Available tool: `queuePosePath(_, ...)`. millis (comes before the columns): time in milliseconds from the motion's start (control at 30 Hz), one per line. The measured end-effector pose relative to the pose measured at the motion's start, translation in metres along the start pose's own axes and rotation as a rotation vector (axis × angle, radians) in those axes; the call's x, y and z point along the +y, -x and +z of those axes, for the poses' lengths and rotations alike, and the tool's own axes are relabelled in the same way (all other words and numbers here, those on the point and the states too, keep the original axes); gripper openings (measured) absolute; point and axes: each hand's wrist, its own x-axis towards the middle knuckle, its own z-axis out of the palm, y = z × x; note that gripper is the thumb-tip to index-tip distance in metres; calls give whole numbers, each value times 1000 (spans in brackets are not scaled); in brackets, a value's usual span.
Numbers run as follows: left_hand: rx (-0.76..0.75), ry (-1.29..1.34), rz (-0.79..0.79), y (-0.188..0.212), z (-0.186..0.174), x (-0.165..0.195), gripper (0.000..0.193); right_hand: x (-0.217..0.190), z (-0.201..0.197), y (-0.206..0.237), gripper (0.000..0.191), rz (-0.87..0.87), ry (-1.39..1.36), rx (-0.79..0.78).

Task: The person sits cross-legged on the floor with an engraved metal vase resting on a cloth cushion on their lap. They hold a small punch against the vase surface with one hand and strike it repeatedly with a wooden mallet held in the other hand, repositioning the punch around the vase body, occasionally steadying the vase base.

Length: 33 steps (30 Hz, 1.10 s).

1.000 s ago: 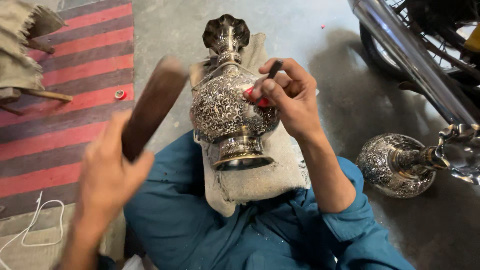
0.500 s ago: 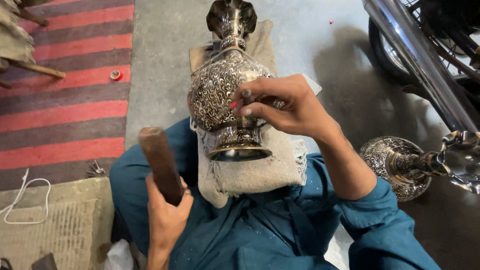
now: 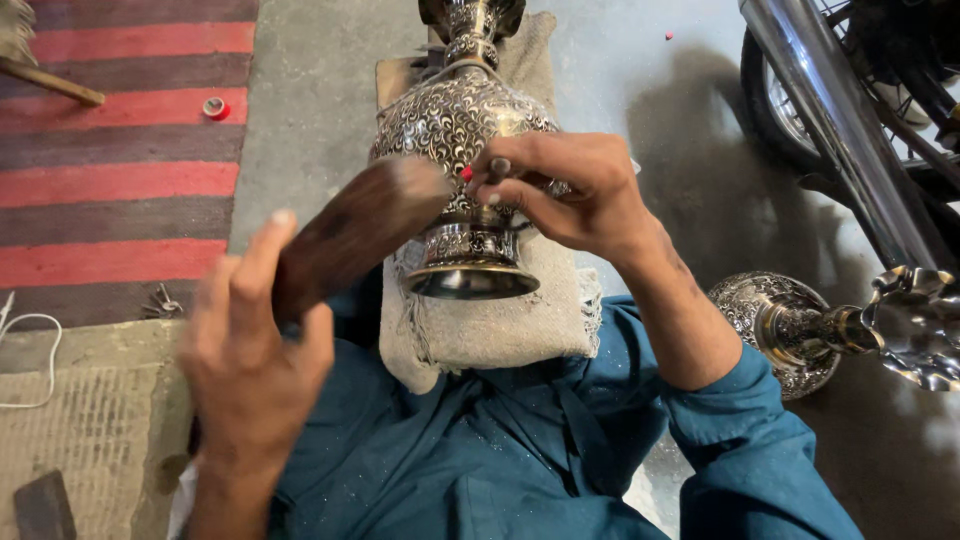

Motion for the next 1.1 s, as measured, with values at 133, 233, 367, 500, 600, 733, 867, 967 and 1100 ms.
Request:
queuePosePath(133, 15, 40, 86, -21, -12, 5, 76, 0, 0, 4, 26, 70, 5, 31)
queuePosePath(233, -9, -61, 156, -36, -18, 5, 78, 1, -1, 3, 26, 44, -19, 16)
queuePosePath(367, -13, -298, 238, -48, -25, 5, 83, 1, -2, 1, 25, 52, -8, 2)
queuePosePath(500, -16, -357, 239, -54, -31, 7, 88, 0, -2, 0, 19, 69, 3, -10)
queuePosePath(600, -21, -181, 197, -58, -33, 9, 84, 1, -1, 0, 21, 65, -89, 4)
queuePosePath(733, 29, -540, 304, -66, -36, 8, 67, 6, 1, -2, 18, 76, -20, -19)
queuePosePath(867, -64, -527, 244, -70, -34, 4, 71, 8, 1, -1, 18, 52, -9, -16)
queuePosePath(967, -48, -351, 206, -67, -29, -4, 70, 10, 4, 0, 22, 60, -30, -4)
queuePosePath(1100, -2, 241, 34, -45, -12, -14, 58, 14, 9, 6, 25, 102, -394, 63)
